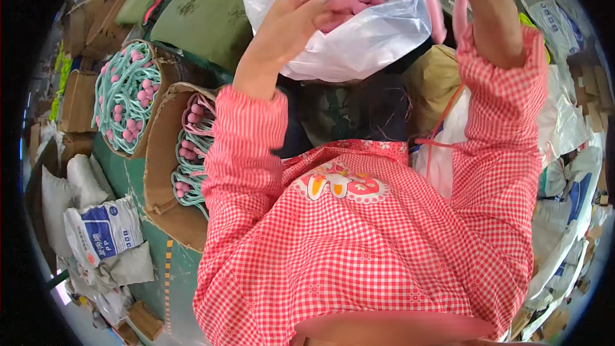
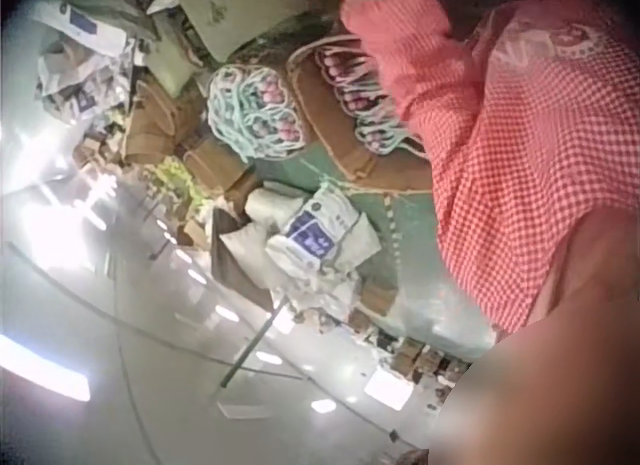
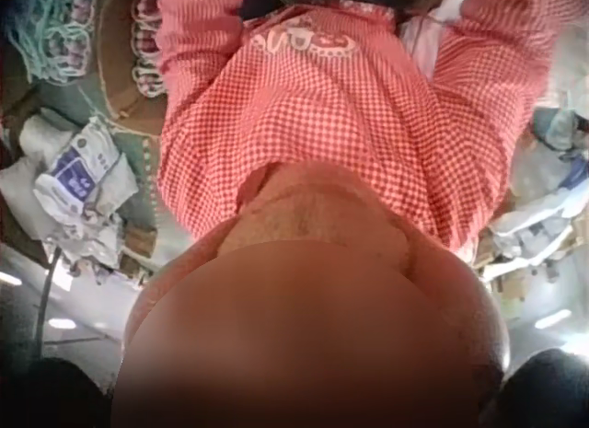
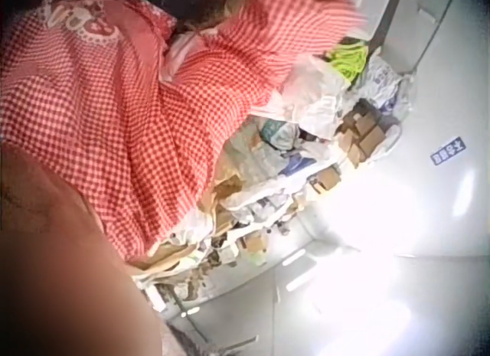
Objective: Assemble plastic massagers by attaching rollers to the frames and placing them into a collection box.
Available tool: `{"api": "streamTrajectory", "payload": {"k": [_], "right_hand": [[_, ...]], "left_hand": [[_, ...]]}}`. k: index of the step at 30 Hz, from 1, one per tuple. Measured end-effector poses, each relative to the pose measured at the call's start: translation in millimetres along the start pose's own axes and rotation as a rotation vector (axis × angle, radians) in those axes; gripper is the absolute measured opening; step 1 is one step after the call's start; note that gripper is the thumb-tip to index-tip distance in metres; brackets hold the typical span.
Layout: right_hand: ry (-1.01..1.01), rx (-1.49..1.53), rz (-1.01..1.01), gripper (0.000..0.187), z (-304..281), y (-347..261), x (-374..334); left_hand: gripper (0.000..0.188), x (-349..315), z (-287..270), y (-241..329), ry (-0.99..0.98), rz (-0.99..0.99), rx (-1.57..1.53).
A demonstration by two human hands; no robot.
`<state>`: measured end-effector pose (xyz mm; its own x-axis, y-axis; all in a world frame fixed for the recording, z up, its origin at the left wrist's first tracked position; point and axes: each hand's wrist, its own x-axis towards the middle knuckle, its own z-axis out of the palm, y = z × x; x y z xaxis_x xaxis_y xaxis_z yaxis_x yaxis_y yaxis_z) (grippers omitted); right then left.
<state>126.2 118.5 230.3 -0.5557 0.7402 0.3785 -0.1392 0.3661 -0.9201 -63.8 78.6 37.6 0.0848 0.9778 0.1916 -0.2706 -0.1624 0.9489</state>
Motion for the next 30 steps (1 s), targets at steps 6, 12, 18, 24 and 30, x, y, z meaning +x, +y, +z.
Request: {"api": "streamTrajectory", "payload": {"k": [6, 12, 18, 24, 30], "right_hand": [[0.107, -0.423, 0.113, 0.018, 32.3, 73.8, -30.6], [0.138, -0.094, 0.236, 0.038, 43.3, 137.5, -65.2], [0.303, -0.03, 0.205, 0.042, 62.5, 152.4, -91.0], [0.43, -0.142, 0.079, 0.046, 63.0, 160.3, -101.7], [0.348, 0.15, 0.218, 0.038, 65.9, 139.9, -118.4]], "left_hand": [[0.04, -60.0, -6.0, 2.7, 0.01, 0.141, -0.428], [0.038, -89.1, -5.5, 3.3, 0.146, 0.153, -0.442], [0.034, -94.8, 12.8, -6.1, 0.249, 0.118, -0.545], [0.038, -92.7, 39.3, -12.0, 0.252, 0.138, -0.519], [0.049, -94.6, 41.4, -15.0, 0.198, 0.162, -0.473]]}}
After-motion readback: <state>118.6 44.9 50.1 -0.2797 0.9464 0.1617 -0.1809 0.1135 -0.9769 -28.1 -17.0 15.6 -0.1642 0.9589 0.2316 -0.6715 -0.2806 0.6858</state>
